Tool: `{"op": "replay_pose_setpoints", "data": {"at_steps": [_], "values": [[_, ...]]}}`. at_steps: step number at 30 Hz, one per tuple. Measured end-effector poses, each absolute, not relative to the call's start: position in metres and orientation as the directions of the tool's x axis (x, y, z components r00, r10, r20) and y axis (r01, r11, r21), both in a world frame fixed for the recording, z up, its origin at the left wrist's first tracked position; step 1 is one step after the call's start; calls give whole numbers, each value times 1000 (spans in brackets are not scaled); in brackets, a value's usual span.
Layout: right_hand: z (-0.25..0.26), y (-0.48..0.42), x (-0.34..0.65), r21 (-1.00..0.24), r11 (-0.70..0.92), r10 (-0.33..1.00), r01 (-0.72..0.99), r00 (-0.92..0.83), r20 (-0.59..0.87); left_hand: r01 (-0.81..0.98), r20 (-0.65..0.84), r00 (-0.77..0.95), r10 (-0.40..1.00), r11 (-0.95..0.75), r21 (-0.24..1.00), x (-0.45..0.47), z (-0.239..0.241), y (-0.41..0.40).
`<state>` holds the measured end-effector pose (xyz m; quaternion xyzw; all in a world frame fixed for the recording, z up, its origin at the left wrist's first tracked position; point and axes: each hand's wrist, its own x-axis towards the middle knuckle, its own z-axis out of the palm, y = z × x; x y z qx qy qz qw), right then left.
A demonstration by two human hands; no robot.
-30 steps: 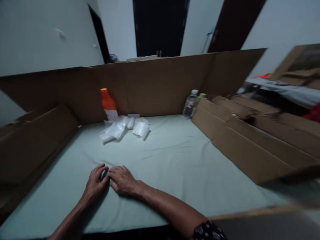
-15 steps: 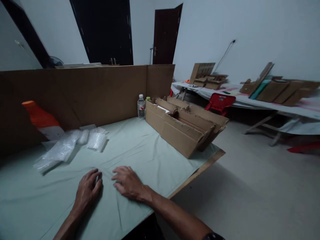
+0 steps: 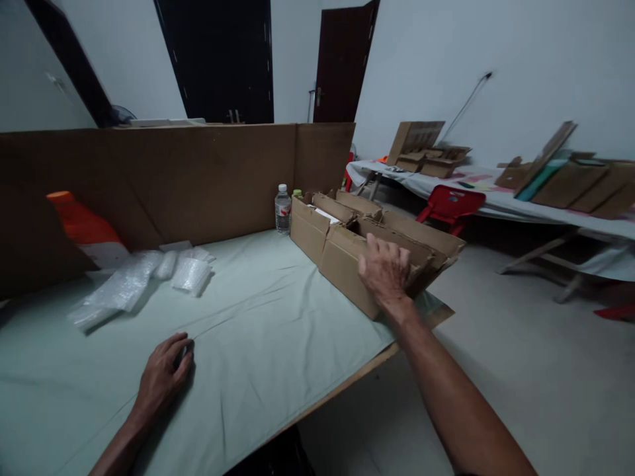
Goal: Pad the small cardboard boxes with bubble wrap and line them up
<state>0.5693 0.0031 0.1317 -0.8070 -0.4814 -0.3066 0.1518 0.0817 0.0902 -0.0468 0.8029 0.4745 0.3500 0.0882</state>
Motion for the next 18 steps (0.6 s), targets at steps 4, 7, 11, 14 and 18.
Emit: {"op": "replay_pose_setpoints", "data": {"at_steps": [4, 7, 11, 14, 18], "values": [[143, 3, 558, -40, -505, 733, 862, 453, 508, 691, 468, 278, 839, -513, 510, 85, -41, 87], [149, -3, 545, -76, -465, 753, 882, 439, 491, 673, 462, 241, 853, -490, 553, 87, -37, 84], [148, -22, 522, -110, -287, 777, 952, 299, 555, 616, 453, 139, 881, -435, 657, 87, -32, 81], [147, -34, 493, -116, -86, 779, 990, 139, 612, 548, 422, 40, 906, -373, 749, 84, -28, 80], [150, -29, 432, -88, 253, 761, 963, -142, 634, 451, 349, -59, 935, -286, 845, 78, -22, 79]]}}
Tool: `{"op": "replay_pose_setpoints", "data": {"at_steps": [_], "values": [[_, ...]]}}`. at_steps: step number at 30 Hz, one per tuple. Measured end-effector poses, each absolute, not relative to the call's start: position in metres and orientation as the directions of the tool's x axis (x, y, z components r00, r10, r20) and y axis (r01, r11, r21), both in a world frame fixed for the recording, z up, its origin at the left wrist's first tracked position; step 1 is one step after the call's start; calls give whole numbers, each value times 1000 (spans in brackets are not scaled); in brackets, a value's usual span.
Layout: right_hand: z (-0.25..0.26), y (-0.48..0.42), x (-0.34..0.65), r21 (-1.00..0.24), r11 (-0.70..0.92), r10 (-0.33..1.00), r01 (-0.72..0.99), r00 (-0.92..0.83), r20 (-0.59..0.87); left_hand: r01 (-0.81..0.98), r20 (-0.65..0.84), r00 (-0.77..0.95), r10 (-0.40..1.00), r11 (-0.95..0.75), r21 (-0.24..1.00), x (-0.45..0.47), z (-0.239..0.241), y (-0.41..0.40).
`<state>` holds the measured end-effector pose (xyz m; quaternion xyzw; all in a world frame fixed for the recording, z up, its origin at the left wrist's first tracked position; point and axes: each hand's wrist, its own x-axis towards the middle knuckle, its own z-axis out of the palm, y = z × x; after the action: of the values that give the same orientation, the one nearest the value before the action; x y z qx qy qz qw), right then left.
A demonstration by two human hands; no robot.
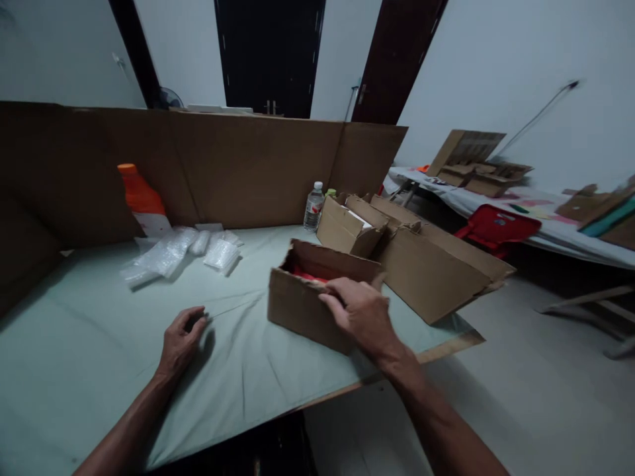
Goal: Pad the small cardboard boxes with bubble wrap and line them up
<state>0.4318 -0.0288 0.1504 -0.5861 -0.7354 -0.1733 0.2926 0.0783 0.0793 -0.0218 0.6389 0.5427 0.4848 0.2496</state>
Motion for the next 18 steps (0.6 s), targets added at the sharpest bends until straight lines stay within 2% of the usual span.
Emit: {"op": "replay_pose_setpoints", "data": {"at_steps": [4, 6, 8, 11, 13, 16, 18], "values": [[153, -11, 372, -56, 508, 670, 860, -353, 653, 374, 297, -73, 952, -250, 893, 75, -17, 78], [154, -6, 355, -69, 579, 614, 813, -379, 693, 343, 273, -64, 960, -235, 909, 74, -15, 77], [155, -7, 349, -109, 598, 563, 794, -319, 762, 316, 248, -52, 967, -220, 923, 73, -15, 77], [148, -17, 363, -231, 518, 481, 823, -57, 875, 278, 215, -30, 976, -198, 940, 71, -15, 77], [137, -23, 381, -374, 445, 425, 814, 176, 888, 252, 198, -1, 980, -191, 948, 71, -14, 77], [107, -27, 404, -661, 364, 439, 656, 505, 743, 209, 194, 64, 979, -204, 957, 73, -11, 75], [82, -25, 408, -837, 272, 551, 475, 635, 540, 175, 200, 113, 973, -218, 960, 75, -7, 73]]}}
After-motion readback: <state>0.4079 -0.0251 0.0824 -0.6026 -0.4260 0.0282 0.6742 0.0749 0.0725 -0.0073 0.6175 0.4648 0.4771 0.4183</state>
